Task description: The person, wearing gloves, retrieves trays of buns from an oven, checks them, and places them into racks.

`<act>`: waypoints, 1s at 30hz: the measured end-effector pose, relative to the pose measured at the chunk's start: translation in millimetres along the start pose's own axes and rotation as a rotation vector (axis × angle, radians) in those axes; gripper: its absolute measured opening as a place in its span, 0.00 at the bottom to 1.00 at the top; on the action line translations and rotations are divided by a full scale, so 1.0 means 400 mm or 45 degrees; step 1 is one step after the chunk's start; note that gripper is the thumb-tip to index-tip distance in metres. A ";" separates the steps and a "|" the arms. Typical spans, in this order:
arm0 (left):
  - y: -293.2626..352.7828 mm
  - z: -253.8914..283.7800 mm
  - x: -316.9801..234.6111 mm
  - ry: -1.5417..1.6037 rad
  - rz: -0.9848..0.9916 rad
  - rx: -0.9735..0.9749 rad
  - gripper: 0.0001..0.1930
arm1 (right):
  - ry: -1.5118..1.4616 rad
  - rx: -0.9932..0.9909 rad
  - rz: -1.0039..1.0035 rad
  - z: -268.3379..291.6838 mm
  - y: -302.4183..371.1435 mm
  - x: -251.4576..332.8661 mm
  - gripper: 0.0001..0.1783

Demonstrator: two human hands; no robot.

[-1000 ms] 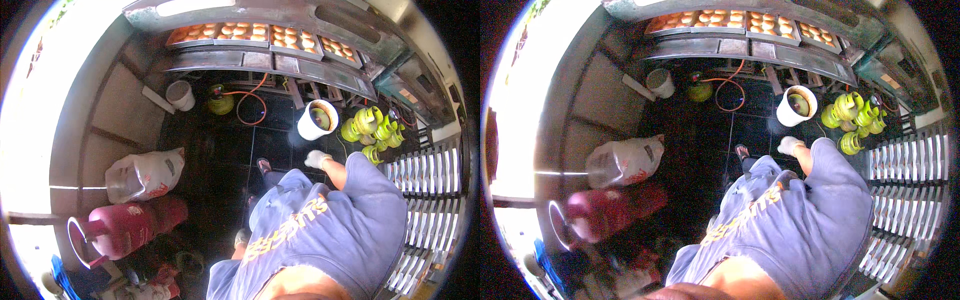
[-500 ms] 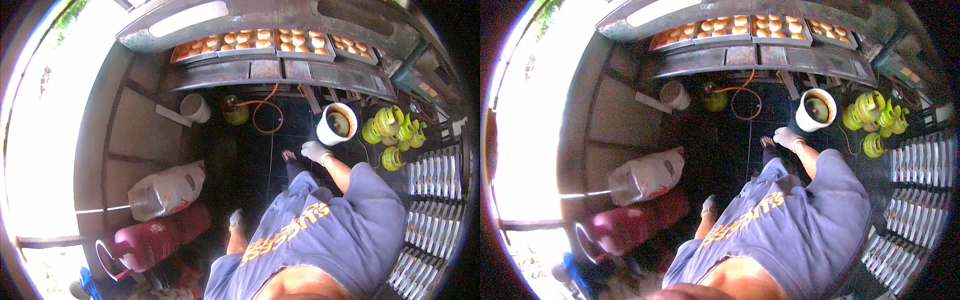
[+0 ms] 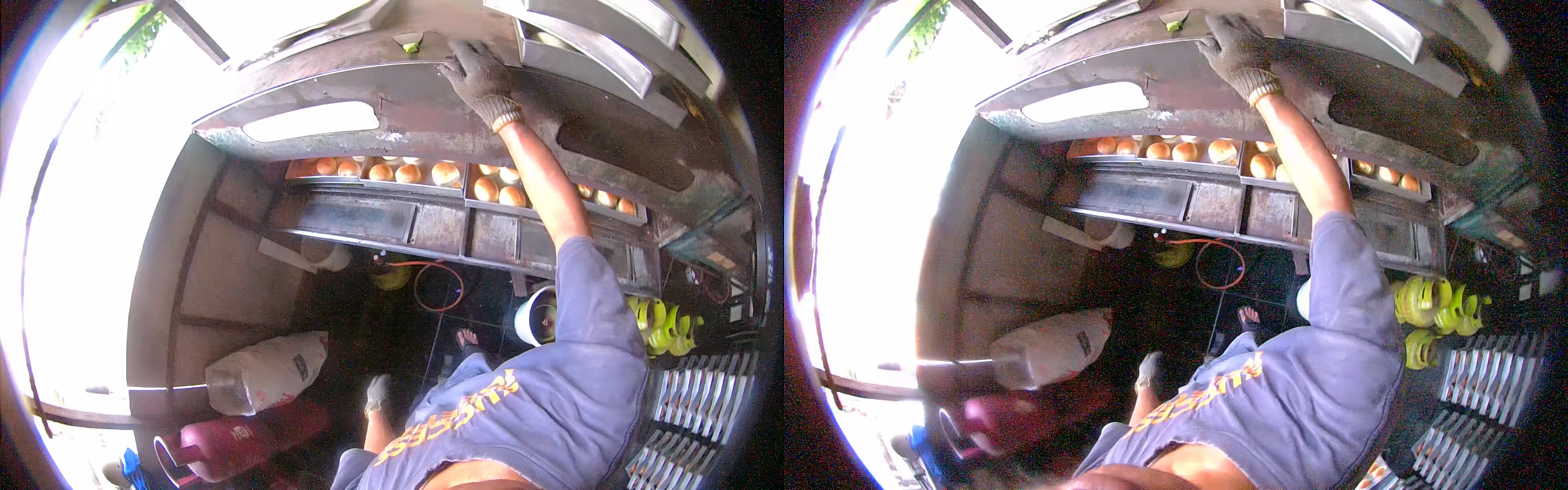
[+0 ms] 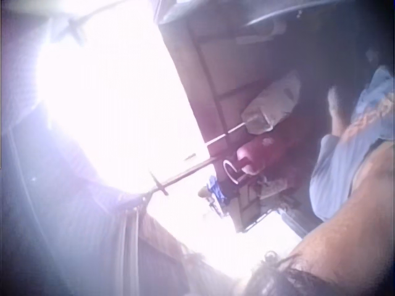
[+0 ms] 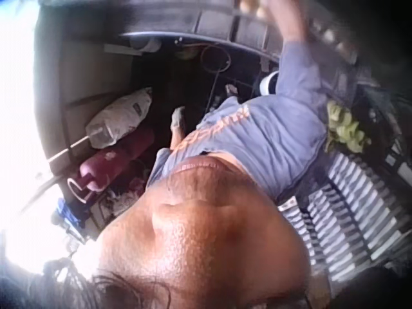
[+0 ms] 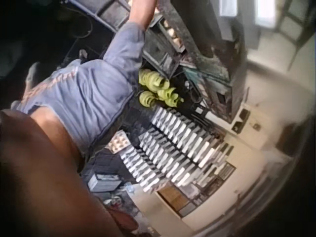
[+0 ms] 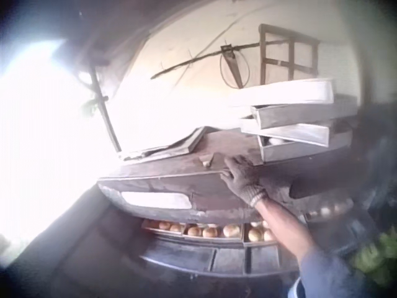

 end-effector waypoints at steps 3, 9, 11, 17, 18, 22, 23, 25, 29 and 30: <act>-0.099 0.010 -0.180 0.713 0.453 0.024 0.13 | 0.046 0.127 0.084 -0.044 0.000 -0.093 0.19; -0.113 0.010 0.031 0.478 0.327 0.050 0.20 | -0.272 0.012 0.065 -0.030 0.002 -0.065 0.22; -0.096 0.008 0.034 0.215 0.366 0.159 0.18 | -0.167 0.111 0.109 0.054 0.033 -0.058 0.24; 0.035 -0.090 0.201 -0.203 0.426 0.513 0.17 | 0.342 0.737 0.015 0.165 0.108 -0.051 0.32; 0.040 -0.115 0.221 -0.207 0.403 0.548 0.17 | 0.370 0.826 -0.016 0.187 0.120 -0.036 0.32; 0.036 -0.135 0.312 -0.132 0.274 0.546 0.17 | 0.402 1.006 -0.078 0.242 0.242 0.090 0.30; 0.023 -0.125 0.333 -0.092 0.232 0.505 0.17 | 0.421 1.070 -0.114 0.258 0.271 0.135 0.29; 0.002 -0.095 0.382 -0.007 0.144 0.410 0.17 | 0.440 0.983 -0.006 0.270 0.363 0.196 0.26; 0.022 0.031 0.606 -0.110 -0.061 0.092 0.17 | 0.474 1.083 0.075 0.198 0.543 0.324 0.25; 0.021 0.076 0.518 -0.078 -0.056 0.229 0.17 | 0.567 1.157 -0.063 0.255 0.637 0.253 0.25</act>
Point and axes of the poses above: each hand's wrist, its own y-axis away from the middle knuckle, its own z-axis out of the back of the hand, x = y × z, the point moved 3 cm from there along -y, towards the middle knuckle, and after that the axes turned 4 degrees about y, right-handed, at the moved point
